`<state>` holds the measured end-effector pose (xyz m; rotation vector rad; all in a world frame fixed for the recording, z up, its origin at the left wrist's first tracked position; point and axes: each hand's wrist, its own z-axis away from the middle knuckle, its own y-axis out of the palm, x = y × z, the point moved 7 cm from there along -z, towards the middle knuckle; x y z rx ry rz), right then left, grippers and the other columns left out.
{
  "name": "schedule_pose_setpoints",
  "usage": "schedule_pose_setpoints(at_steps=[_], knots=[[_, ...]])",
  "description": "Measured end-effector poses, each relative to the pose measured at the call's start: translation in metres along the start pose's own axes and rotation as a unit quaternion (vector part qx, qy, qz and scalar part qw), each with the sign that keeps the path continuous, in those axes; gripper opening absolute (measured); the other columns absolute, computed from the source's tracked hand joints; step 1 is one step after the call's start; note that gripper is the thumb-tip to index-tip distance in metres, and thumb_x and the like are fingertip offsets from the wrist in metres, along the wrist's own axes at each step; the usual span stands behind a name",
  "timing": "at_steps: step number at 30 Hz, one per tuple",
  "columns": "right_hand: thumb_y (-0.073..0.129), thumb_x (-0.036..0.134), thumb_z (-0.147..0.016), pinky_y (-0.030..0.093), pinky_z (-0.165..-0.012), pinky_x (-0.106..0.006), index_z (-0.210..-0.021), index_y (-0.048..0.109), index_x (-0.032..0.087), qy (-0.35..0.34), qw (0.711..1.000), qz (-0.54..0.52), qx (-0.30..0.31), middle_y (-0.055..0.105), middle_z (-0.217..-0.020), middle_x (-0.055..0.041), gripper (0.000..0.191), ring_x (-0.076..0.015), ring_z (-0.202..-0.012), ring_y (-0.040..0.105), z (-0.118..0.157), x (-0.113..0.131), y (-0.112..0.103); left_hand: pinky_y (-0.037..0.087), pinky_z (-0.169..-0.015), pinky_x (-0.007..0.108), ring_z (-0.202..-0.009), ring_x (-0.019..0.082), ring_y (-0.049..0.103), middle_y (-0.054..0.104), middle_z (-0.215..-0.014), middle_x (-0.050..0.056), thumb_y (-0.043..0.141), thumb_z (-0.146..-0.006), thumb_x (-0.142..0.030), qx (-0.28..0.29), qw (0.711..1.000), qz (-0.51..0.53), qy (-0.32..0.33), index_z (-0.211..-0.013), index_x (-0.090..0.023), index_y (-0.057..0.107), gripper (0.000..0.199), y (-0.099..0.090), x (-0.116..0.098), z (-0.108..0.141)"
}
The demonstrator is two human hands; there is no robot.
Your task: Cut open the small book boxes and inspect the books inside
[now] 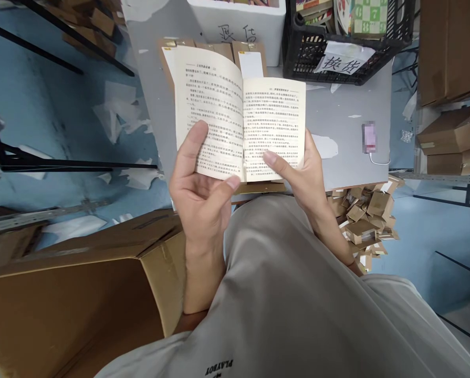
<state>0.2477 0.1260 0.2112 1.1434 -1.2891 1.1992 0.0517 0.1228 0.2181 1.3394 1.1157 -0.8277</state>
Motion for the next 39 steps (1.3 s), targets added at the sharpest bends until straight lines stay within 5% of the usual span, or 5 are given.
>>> schedule_pose_setpoints(at_steps=[7,12,20,25,39], knots=[[0.081,0.077,-0.097,0.066,-0.118,-0.050,-0.152,0.058,0.032,0.022,1.000,-0.009,0.016,0.075,-0.151,-0.0105,0.075,-0.0277,-0.138,0.074,-0.004,-0.017,-0.001,0.041,-0.142,0.061,-0.164,0.040,0.054,0.075,-0.156,0.002,0.109,-0.071,-0.047,0.004,1.000,0.025,-0.015,-0.141,-0.039,0.084,0.075,0.005,-0.002,0.003],[0.086,0.068,-0.097,0.055,-0.130,-0.058,-0.162,0.055,0.038,-0.021,0.996,0.078,-0.041,0.061,-0.166,-0.0107,0.079,-0.0318,-0.161,0.055,0.002,-0.006,-0.010,0.048,-0.138,0.060,-0.158,0.039,0.062,0.076,-0.154,0.005,0.109,-0.073,-0.042,-0.037,0.999,0.007,0.002,-0.141,-0.034,0.084,0.072,0.000,0.001,0.005],[0.080,0.043,-0.106,0.061,-0.120,-0.056,-0.115,0.083,0.040,-0.085,0.981,0.164,0.067,0.078,-0.122,-0.0031,0.010,-0.0291,-0.129,0.070,0.018,0.040,0.005,0.044,-0.140,0.061,-0.164,0.041,0.054,0.073,-0.156,0.004,0.106,-0.076,-0.050,-0.052,0.997,-0.044,0.040,-0.143,-0.034,0.080,0.073,-0.006,0.000,0.007],[0.082,0.035,-0.103,0.062,-0.118,-0.054,-0.115,0.082,0.037,-0.084,0.980,0.171,0.064,0.074,-0.122,-0.0040,0.012,-0.0295,-0.129,0.068,0.016,0.045,0.011,0.042,-0.141,0.062,-0.167,0.042,0.049,0.071,-0.157,0.007,0.107,-0.075,-0.049,-0.063,0.997,-0.034,0.022,-0.142,-0.029,0.079,0.076,-0.002,-0.005,0.009],[0.076,0.026,-0.100,0.059,-0.119,-0.048,-0.111,0.073,0.031,-0.103,0.990,0.084,0.043,0.073,-0.121,-0.0035,0.012,-0.0251,-0.127,0.069,0.013,0.051,0.016,0.041,-0.140,0.064,-0.166,0.039,0.052,0.070,-0.161,0.001,0.105,-0.076,-0.058,-0.035,0.999,-0.007,0.014,-0.144,-0.040,0.078,0.075,0.005,-0.002,0.007]])
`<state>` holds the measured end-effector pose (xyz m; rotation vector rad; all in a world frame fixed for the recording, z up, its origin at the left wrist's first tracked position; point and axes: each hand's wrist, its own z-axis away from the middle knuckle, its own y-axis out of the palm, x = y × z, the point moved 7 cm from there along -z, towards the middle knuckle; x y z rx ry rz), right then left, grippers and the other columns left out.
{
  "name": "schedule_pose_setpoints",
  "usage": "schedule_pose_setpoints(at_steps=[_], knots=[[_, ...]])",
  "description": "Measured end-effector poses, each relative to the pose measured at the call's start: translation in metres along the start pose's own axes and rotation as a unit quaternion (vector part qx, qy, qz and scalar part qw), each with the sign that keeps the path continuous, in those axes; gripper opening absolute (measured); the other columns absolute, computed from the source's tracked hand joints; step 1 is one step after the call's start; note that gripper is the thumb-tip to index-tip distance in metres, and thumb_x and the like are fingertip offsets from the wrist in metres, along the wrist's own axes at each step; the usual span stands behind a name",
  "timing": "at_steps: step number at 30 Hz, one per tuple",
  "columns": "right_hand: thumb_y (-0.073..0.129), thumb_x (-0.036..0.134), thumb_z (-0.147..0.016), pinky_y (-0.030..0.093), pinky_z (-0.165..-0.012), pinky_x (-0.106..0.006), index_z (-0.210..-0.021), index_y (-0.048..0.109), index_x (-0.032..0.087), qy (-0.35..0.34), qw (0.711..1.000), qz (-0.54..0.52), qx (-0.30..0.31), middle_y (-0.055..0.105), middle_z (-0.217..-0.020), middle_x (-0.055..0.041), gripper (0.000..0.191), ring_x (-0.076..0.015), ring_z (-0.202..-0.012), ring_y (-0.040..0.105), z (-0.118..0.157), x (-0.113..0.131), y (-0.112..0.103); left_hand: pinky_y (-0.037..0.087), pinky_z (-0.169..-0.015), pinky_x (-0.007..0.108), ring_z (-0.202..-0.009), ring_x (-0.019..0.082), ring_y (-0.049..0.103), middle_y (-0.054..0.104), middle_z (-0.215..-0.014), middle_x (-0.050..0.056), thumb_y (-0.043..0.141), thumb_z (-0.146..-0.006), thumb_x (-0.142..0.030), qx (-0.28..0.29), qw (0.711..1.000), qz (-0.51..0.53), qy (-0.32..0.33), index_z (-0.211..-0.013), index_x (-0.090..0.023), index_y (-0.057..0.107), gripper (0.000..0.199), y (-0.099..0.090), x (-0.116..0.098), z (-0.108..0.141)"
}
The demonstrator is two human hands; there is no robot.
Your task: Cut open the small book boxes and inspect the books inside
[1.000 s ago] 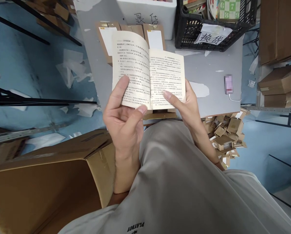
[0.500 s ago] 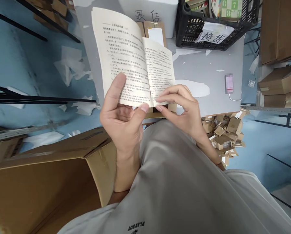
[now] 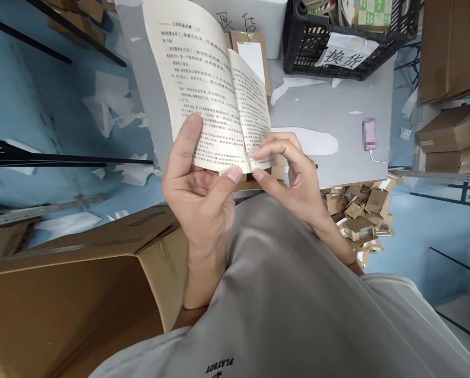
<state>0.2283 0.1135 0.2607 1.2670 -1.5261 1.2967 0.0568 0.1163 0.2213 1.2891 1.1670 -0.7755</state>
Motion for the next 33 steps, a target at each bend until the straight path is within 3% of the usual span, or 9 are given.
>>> schedule_pose_setpoints(at_steps=[6,11,17,25,33], knots=[[0.076,0.027,-0.097,0.061,-0.117,-0.046,-0.108,0.072,0.029,0.037,0.999,-0.033,-0.002,0.072,-0.117,-0.0044,0.012,-0.0250,-0.124,0.071,-0.002,-0.004,0.004,0.030,-0.141,0.071,-0.165,0.042,0.052,0.067,-0.161,0.002,0.102,-0.080,-0.059,0.054,0.996,0.050,0.057,-0.153,-0.035,0.072,0.083,-0.001,0.009,-0.004],[0.091,0.031,-0.092,0.063,-0.115,-0.043,-0.105,0.074,0.035,0.089,0.996,0.019,0.008,0.073,-0.120,-0.0039,0.022,-0.0272,-0.125,0.071,0.000,-0.015,0.007,0.036,-0.140,0.068,-0.160,0.038,0.059,0.068,-0.160,0.001,0.100,-0.084,-0.054,0.058,0.996,0.046,0.058,-0.153,-0.036,0.073,0.076,-0.001,0.010,-0.005],[0.080,0.028,-0.099,0.064,-0.115,-0.043,-0.111,0.072,0.032,0.033,0.999,-0.035,-0.010,0.072,-0.120,-0.0045,0.015,-0.0243,-0.121,0.073,0.002,-0.010,0.006,0.038,-0.138,0.070,-0.164,0.041,0.054,0.067,-0.161,0.001,0.102,-0.082,-0.055,0.056,0.997,0.047,0.041,-0.152,-0.036,0.073,0.078,0.000,0.010,-0.005],[0.077,0.030,-0.101,0.063,-0.113,-0.042,-0.116,0.071,0.029,0.028,0.999,0.023,-0.009,0.073,-0.120,-0.0051,0.016,-0.0235,-0.121,0.072,0.003,-0.013,0.007,0.038,-0.139,0.071,-0.165,0.043,0.052,0.067,-0.162,0.003,0.104,-0.080,-0.053,0.053,0.997,0.048,0.020,-0.150,-0.037,0.075,0.077,-0.001,0.012,-0.006],[0.076,0.028,-0.104,0.059,-0.118,-0.054,-0.132,0.074,0.032,0.023,0.992,0.123,0.011,0.071,-0.128,-0.0063,0.029,-0.0295,-0.132,0.066,0.004,-0.003,0.000,0.035,-0.140,0.070,-0.164,0.042,0.053,0.070,-0.157,0.002,0.105,-0.075,-0.057,0.031,0.999,0.024,0.035,-0.147,-0.036,0.076,0.080,-0.004,0.014,-0.007]])
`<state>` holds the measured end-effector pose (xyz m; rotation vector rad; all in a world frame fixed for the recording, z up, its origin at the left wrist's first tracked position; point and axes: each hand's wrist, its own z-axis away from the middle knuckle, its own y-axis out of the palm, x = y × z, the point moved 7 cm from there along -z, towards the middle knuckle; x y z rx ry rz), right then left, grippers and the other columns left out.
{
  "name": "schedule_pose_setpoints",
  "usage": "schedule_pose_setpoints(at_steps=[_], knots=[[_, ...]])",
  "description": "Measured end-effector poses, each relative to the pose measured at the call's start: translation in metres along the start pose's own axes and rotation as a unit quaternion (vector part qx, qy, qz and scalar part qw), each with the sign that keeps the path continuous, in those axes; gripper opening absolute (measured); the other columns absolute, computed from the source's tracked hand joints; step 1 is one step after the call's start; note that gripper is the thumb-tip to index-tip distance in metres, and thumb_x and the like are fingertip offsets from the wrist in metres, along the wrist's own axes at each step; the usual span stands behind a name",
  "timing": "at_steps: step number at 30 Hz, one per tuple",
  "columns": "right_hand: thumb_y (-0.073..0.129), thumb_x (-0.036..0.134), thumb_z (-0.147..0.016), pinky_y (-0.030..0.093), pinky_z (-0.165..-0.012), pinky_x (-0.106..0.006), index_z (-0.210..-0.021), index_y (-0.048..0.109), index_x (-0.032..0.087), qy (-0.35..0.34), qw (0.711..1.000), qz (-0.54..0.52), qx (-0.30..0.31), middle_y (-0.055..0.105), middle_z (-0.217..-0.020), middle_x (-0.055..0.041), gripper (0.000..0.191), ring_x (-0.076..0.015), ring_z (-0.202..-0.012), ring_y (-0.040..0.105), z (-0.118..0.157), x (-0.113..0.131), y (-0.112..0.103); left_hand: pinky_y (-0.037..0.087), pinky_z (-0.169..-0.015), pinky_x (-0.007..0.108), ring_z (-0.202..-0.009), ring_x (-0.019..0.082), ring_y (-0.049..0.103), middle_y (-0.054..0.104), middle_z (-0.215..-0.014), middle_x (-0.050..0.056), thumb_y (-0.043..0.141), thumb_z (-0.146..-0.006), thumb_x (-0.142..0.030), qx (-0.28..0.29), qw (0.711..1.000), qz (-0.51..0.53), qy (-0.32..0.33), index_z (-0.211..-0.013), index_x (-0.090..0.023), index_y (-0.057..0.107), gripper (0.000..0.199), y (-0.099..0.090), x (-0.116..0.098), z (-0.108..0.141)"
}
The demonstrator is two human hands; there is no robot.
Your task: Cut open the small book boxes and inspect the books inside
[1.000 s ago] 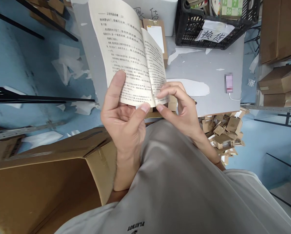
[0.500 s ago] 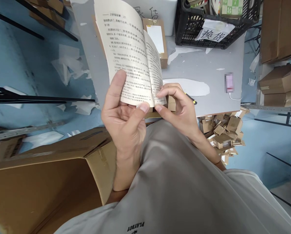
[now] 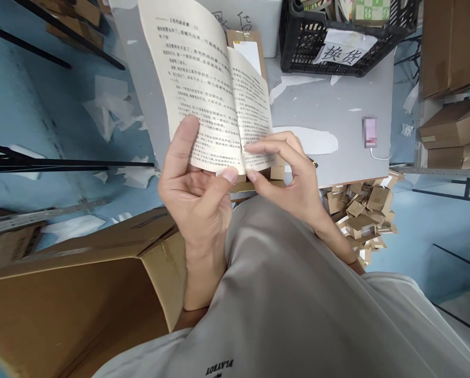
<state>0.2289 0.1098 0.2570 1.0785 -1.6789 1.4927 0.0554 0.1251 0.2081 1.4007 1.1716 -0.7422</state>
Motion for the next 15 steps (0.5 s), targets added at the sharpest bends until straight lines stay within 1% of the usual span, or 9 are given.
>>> schedule_pose_setpoints(at_steps=[4,8,10,13,15], knots=[[0.071,0.032,-0.109,0.060,-0.114,-0.050,-0.129,0.075,0.033,-0.043,0.997,0.063,-0.023,0.068,-0.124,-0.0066,0.020,-0.0280,-0.127,0.066,0.004,0.011,-0.004,0.036,-0.141,0.067,-0.163,0.041,0.055,0.069,-0.159,0.002,0.104,-0.077,-0.055,-0.001,1.000,-0.005,0.031,-0.150,-0.035,0.076,0.081,-0.001,-0.001,0.000],[0.068,0.025,-0.110,0.057,-0.118,-0.053,-0.134,0.074,0.035,-0.045,0.995,0.093,-0.003,0.067,-0.130,-0.0062,0.026,-0.0291,-0.136,0.062,0.008,0.012,-0.001,0.035,-0.141,0.066,-0.164,0.039,0.055,0.067,-0.161,0.002,0.102,-0.080,-0.059,0.020,0.997,-0.028,0.068,-0.155,-0.034,0.072,0.084,-0.001,-0.002,0.001],[0.068,0.024,-0.110,0.057,-0.118,-0.052,-0.134,0.074,0.035,-0.044,0.995,0.093,0.000,0.067,-0.131,-0.0058,0.027,-0.0289,-0.137,0.062,0.008,0.012,-0.001,0.033,-0.141,0.067,-0.165,0.040,0.052,0.066,-0.160,0.002,0.103,-0.079,-0.061,0.022,0.996,-0.031,0.077,-0.155,-0.033,0.071,0.086,-0.001,-0.002,0.001],[0.065,0.026,-0.111,0.060,-0.113,-0.048,-0.129,0.074,0.033,-0.053,0.996,0.070,-0.011,0.070,-0.126,-0.0047,0.021,-0.0261,-0.129,0.067,0.005,0.016,-0.006,0.029,-0.142,0.069,-0.168,0.042,0.048,0.066,-0.158,0.004,0.104,-0.076,-0.062,0.012,0.997,-0.030,0.071,-0.152,-0.031,0.072,0.089,-0.003,0.000,0.000],[0.068,0.025,-0.109,0.061,-0.112,-0.046,-0.126,0.074,0.032,-0.045,0.997,0.061,-0.001,0.072,-0.124,-0.0041,0.020,-0.0257,-0.125,0.069,0.002,0.017,-0.008,0.026,-0.142,0.070,-0.170,0.043,0.043,0.067,-0.155,0.004,0.106,-0.071,-0.063,0.002,0.998,-0.030,0.062,-0.149,-0.029,0.073,0.091,-0.004,0.000,0.000]])
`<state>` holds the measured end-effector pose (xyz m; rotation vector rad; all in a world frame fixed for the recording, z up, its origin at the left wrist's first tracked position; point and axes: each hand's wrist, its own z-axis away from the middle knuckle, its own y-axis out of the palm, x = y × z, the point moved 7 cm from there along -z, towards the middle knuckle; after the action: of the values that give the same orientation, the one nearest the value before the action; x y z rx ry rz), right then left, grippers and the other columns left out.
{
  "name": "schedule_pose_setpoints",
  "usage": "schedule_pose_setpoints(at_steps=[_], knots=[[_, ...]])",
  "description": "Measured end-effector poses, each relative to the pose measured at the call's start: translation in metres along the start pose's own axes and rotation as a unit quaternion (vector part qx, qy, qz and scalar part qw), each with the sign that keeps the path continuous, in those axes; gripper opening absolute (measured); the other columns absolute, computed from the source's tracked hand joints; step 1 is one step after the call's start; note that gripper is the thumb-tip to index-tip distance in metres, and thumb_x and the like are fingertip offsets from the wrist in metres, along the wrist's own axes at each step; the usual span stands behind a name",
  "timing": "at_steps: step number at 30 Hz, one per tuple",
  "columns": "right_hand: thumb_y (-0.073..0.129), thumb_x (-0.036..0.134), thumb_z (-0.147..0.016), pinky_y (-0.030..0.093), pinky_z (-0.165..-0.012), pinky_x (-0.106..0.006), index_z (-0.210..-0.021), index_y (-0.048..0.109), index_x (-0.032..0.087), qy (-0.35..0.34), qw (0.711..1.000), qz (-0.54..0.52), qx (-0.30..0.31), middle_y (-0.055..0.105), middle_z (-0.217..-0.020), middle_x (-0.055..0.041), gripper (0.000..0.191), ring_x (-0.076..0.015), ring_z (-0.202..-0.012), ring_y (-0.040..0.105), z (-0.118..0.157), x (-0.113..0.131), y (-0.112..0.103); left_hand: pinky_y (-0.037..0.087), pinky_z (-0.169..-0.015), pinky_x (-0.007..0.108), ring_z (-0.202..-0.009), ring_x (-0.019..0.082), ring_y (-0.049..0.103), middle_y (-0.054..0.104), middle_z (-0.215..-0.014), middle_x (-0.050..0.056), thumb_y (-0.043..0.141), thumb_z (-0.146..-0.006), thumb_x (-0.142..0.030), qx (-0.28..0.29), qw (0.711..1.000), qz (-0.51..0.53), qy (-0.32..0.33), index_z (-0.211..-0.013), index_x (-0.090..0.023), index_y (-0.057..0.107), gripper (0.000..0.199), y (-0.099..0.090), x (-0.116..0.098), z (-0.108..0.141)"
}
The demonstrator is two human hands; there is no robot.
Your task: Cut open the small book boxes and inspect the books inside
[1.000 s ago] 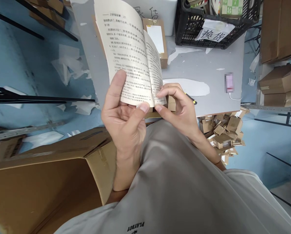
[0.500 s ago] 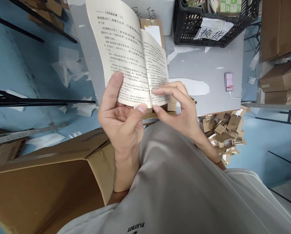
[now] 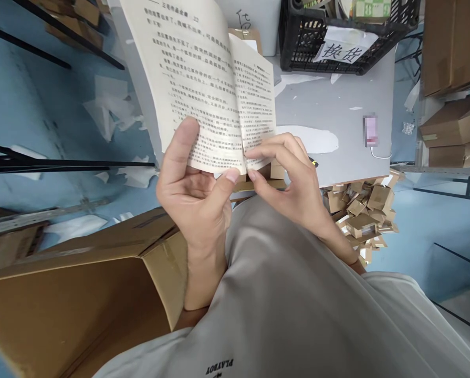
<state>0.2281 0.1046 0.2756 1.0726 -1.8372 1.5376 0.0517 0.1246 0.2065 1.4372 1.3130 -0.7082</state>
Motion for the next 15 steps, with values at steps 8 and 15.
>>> schedule_pose_setpoints(at_steps=[8,15], knots=[[0.072,0.020,-0.103,0.061,-0.110,-0.049,-0.108,0.069,0.034,0.007,0.999,-0.033,0.033,0.075,-0.119,-0.0037,0.016,-0.0277,-0.122,0.070,-0.0070,-0.0015,-0.0006,0.027,-0.145,0.064,-0.168,0.042,0.046,0.071,-0.150,0.004,0.107,-0.070,-0.053,-0.030,0.999,-0.005,-0.032,-0.141,-0.030,0.080,0.080,0.0018,-0.0079,0.0006],[0.065,0.028,-0.109,0.061,-0.112,-0.047,-0.126,0.069,0.032,-0.012,0.998,-0.048,0.030,0.075,-0.125,-0.0047,0.017,-0.0260,-0.124,0.070,-0.0058,0.0029,-0.0033,0.029,-0.144,0.064,-0.169,0.041,0.046,0.071,-0.150,0.003,0.107,-0.070,-0.056,-0.019,1.000,-0.010,-0.021,-0.142,-0.031,0.080,0.081,0.0028,-0.0092,-0.0007]])
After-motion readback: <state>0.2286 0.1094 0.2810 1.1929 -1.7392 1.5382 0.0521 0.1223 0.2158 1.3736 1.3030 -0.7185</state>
